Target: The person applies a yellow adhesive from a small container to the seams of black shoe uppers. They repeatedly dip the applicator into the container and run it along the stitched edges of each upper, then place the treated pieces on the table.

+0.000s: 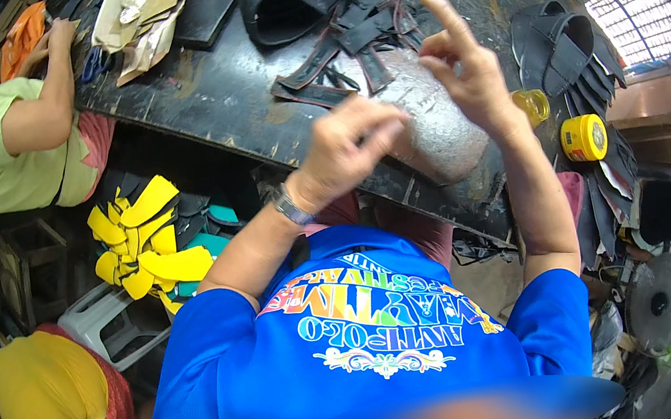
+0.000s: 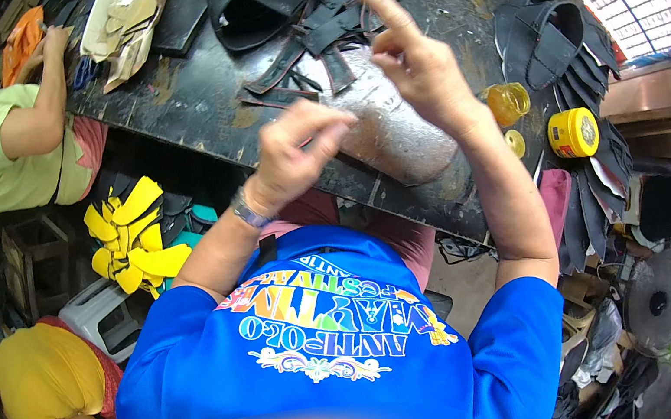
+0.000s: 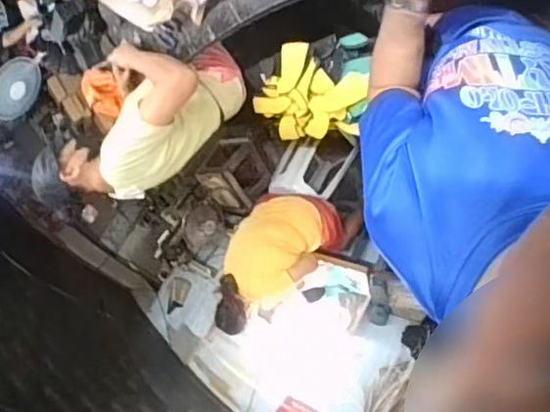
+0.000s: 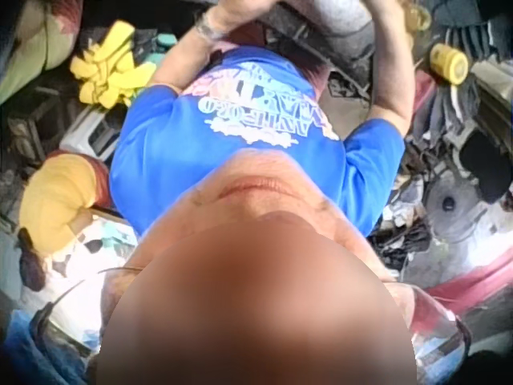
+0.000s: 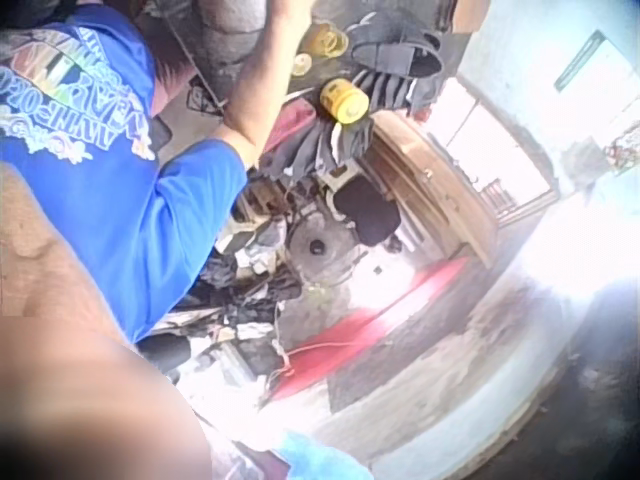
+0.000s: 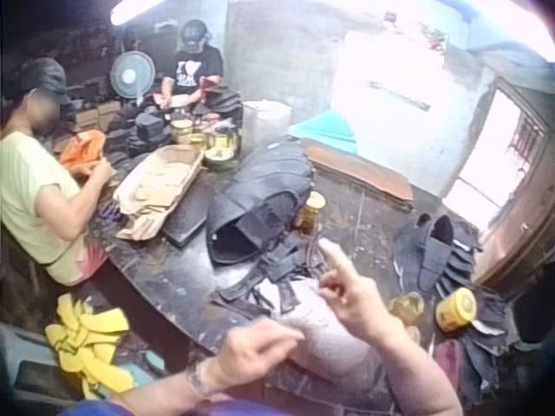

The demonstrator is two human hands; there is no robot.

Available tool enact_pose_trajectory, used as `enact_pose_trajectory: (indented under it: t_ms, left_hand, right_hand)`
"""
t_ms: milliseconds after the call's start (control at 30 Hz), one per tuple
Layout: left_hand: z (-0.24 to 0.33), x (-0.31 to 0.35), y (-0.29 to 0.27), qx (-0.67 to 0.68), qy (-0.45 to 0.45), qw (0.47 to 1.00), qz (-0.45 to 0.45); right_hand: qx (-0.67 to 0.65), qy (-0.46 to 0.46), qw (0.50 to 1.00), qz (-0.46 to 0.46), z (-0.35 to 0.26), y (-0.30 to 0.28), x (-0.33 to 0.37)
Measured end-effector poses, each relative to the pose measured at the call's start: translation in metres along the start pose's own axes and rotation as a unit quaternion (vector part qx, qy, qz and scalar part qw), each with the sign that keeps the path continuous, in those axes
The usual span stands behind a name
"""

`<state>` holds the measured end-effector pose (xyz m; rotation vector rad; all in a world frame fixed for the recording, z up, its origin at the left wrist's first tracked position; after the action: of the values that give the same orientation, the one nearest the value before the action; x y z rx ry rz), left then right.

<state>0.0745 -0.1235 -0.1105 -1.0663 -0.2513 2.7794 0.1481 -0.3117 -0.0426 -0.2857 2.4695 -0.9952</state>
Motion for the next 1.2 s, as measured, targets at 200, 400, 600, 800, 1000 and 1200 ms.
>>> enact_pose_trajectory:
  t_ms: [200,400,600,800,1000,1200]
  left_hand:
    - [-0.054,-0.025,-0.093,-0.197,-0.078,0.951,0.227]
    - [-0.128,-0.053,-0.134,-0.409,-0.200,0.888,0.063]
    - [-0.134,-0.062,-0.155,-0.420,-0.058,0.891,0.164]
    - [-0.116,-0.068,-0.175,-0.475,0.053,0.865,0.152]
    - [-0.147,-0.075,-0.214,-0.395,-0.080,0.891,0.211]
    - [-0.141,-0.073,-0.253,-0.420,-0.084,0.870,0.243]
  right_hand:
    - [0.008,-0.093,0.995,0.023,-0.023,0.067,-0.040]
    - [-0.145,0.003,0.987,0.066,-0.024,0.074,-0.079]
    - [-0.076,-0.026,0.991,0.107,-0.033,0.052,-0.039]
    - [-0.007,-0.093,0.963,0.252,-0.041,-0.006,0.002]
    - [-0.056,-0.032,0.979,0.194,-0.029,-0.009,0.015]
    - [-0.097,-0.045,0.974,0.201,-0.025,0.001,0.034]
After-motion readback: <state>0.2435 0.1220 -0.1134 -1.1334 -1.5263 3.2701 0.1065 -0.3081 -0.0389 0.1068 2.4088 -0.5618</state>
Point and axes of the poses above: each hand's wrist, its own x-axis away from the middle knuckle, its own y-axis out of the palm, z = x × y, the point moved 4 cm from there along -x, towards the middle knuckle, and after that the axes turned 5 degrees about y, right-handed, at the moved point
